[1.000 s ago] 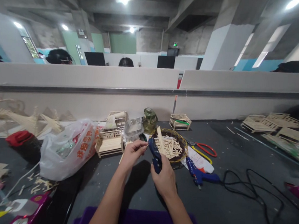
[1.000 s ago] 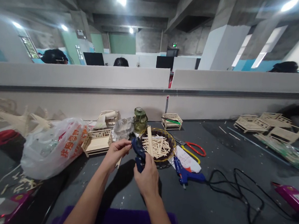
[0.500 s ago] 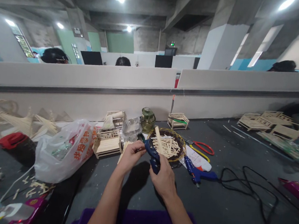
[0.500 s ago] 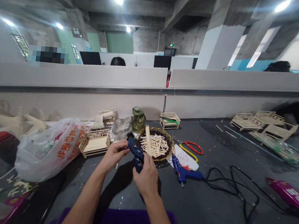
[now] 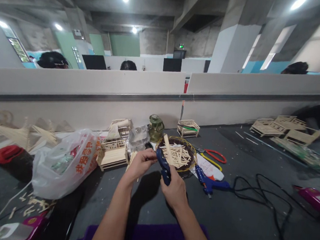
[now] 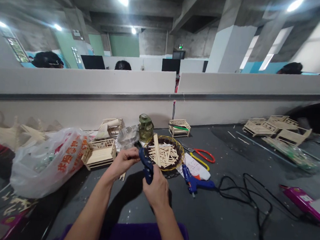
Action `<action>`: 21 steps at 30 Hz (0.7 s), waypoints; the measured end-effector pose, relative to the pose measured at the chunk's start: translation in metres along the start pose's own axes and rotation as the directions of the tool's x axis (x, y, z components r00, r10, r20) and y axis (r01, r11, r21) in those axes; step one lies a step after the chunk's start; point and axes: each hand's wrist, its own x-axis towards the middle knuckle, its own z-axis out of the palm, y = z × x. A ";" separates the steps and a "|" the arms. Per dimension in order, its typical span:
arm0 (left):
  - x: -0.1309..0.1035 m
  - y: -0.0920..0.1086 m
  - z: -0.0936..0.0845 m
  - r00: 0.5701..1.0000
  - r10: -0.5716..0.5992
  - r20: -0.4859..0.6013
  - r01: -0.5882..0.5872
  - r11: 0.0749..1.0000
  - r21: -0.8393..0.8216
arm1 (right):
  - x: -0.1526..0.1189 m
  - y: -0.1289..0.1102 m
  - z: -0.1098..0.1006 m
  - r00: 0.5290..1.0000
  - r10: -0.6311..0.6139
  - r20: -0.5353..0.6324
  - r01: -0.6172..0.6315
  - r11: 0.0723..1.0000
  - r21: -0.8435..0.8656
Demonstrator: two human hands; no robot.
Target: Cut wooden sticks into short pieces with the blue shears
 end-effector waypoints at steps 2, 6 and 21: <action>0.005 0.000 0.003 1.000 0.027 0.014 -0.027 1.000 -0.003 | 0.002 0.002 -0.001 1.000 0.014 0.012 -0.014 1.000 0.004; 0.012 0.001 0.010 0.999 0.047 0.008 -0.047 0.999 0.027 | 0.003 0.005 -0.001 0.999 0.045 0.022 -0.047 0.997 0.056; 0.018 -0.026 0.027 0.995 -0.006 -0.098 0.011 0.999 0.046 | 0.011 0.015 0.011 0.994 0.103 0.031 -0.108 0.970 0.216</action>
